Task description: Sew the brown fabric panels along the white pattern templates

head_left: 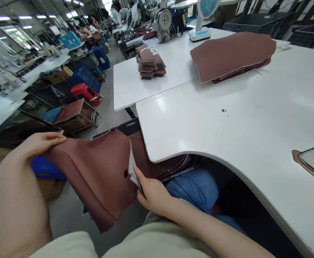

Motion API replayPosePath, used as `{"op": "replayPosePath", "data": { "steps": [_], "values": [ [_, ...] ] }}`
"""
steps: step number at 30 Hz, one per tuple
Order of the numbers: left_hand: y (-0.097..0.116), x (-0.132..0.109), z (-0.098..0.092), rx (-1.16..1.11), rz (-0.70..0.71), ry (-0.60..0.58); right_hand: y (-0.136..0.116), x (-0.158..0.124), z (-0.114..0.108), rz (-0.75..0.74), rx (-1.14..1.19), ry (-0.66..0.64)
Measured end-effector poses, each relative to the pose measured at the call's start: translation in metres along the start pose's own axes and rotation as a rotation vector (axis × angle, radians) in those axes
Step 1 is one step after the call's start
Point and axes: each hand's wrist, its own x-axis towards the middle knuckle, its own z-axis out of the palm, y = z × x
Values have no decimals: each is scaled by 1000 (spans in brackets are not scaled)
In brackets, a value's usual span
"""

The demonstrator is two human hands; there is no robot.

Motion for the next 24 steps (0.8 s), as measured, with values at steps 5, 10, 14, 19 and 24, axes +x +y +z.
{"op": "replayPosePath", "data": {
  "steps": [5,10,14,19,24],
  "values": [
    [-18,7,24,199,-354,112,36,19,43,148,114,113],
    [13,62,150,138,-563,0,114,0,26,554,-32,306],
    [34,94,269,86,-603,-91,173,-33,-17,789,-169,385],
    [46,144,343,51,-562,-63,195,-56,-32,874,-238,376],
    [48,161,340,37,-456,-26,176,-63,3,773,-236,539]
  ]
}}
